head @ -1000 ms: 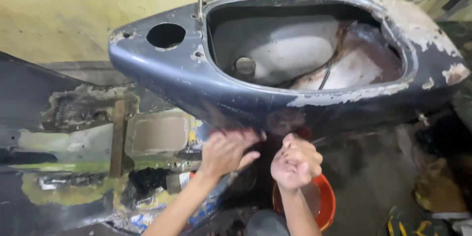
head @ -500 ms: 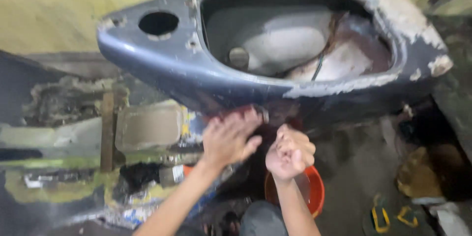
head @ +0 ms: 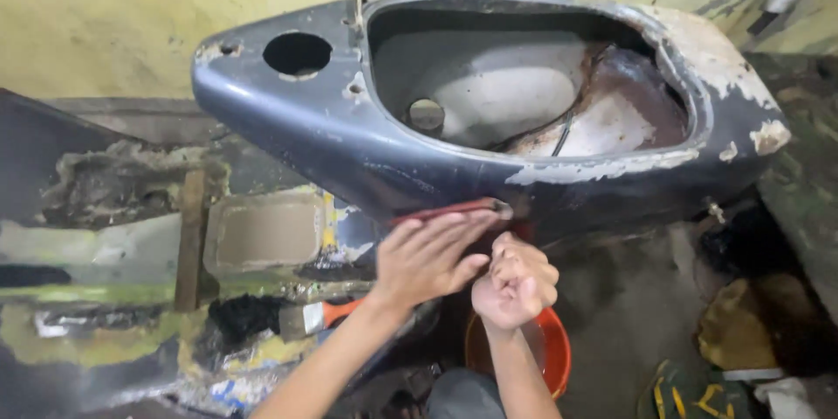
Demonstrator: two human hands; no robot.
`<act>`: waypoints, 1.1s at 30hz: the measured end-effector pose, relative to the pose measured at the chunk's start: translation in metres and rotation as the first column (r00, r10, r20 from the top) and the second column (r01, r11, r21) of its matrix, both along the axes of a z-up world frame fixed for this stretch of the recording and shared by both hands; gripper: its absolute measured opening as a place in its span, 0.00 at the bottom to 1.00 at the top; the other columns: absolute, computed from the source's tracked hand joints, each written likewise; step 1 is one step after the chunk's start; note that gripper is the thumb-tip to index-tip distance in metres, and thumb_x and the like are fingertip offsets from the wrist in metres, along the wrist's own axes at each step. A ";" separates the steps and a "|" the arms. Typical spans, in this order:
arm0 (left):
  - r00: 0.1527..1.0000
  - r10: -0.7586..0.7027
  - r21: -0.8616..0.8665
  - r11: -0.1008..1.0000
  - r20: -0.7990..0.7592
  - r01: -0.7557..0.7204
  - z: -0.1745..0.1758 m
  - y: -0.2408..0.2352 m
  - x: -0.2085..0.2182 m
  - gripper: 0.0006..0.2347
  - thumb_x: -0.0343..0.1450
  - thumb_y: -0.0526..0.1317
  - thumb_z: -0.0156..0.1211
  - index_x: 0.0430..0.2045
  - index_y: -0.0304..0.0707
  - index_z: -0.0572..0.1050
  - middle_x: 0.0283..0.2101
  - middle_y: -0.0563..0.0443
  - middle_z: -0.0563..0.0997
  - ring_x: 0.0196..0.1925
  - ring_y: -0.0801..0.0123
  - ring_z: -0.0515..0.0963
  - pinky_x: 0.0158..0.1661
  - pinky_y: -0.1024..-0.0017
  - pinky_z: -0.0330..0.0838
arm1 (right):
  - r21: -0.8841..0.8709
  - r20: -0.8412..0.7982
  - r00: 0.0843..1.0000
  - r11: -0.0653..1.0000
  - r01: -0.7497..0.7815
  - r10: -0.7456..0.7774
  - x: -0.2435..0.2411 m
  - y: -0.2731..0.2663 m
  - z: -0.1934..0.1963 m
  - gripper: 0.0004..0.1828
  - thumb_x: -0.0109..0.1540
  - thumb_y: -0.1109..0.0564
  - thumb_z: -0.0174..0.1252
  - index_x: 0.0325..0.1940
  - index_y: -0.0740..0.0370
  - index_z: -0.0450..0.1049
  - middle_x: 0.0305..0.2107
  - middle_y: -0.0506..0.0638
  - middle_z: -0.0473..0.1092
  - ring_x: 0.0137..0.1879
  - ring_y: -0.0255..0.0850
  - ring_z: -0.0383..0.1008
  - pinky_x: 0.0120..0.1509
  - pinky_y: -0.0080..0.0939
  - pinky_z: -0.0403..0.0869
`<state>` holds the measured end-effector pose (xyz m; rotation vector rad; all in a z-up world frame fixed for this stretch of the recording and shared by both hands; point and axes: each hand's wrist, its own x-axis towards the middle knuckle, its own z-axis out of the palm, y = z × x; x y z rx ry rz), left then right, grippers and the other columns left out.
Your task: The person sands the surface of a dark gray car fender using a red sanding block. They work on the curved edges and flat areas, occasionally dipping the sanding block into a red bucket of water.
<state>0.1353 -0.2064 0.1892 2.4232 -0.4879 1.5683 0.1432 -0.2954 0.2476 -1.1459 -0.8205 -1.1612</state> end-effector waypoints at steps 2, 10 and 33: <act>0.995 0.075 -0.137 0.987 -0.067 -0.084 0.022 0.031 0.012 0.21 0.69 0.50 0.37 0.57 0.47 0.57 0.63 0.52 0.56 0.68 0.68 0.48 0.67 0.60 0.34 | 0.042 -0.042 0.998 0.998 -0.042 0.043 -0.001 0.001 -0.005 0.19 0.53 0.57 0.35 0.06 0.54 0.47 0.03 0.41 0.46 0.10 0.31 0.40 0.17 0.31 0.49; 0.986 0.120 0.028 0.993 -0.117 -0.117 0.035 0.004 -0.006 0.21 0.73 0.55 0.34 0.58 0.58 0.66 0.63 0.69 0.61 0.66 0.81 0.51 0.64 0.69 0.32 | -0.048 -0.249 0.968 0.998 -0.038 0.025 -0.014 -0.005 -0.010 0.19 0.54 0.55 0.34 0.08 0.56 0.47 0.06 0.43 0.48 0.15 0.34 0.41 0.25 0.33 0.52; 0.901 0.280 -0.353 0.849 -0.333 -0.394 0.111 0.095 -0.002 0.25 0.73 0.51 0.15 0.62 0.44 0.51 0.68 0.51 0.54 0.73 0.61 0.46 0.72 0.54 0.34 | -0.052 -0.214 0.971 0.991 -0.120 0.106 -0.015 -0.001 -0.006 0.15 0.49 0.60 0.35 0.06 0.58 0.50 0.05 0.43 0.48 0.14 0.33 0.41 0.24 0.31 0.52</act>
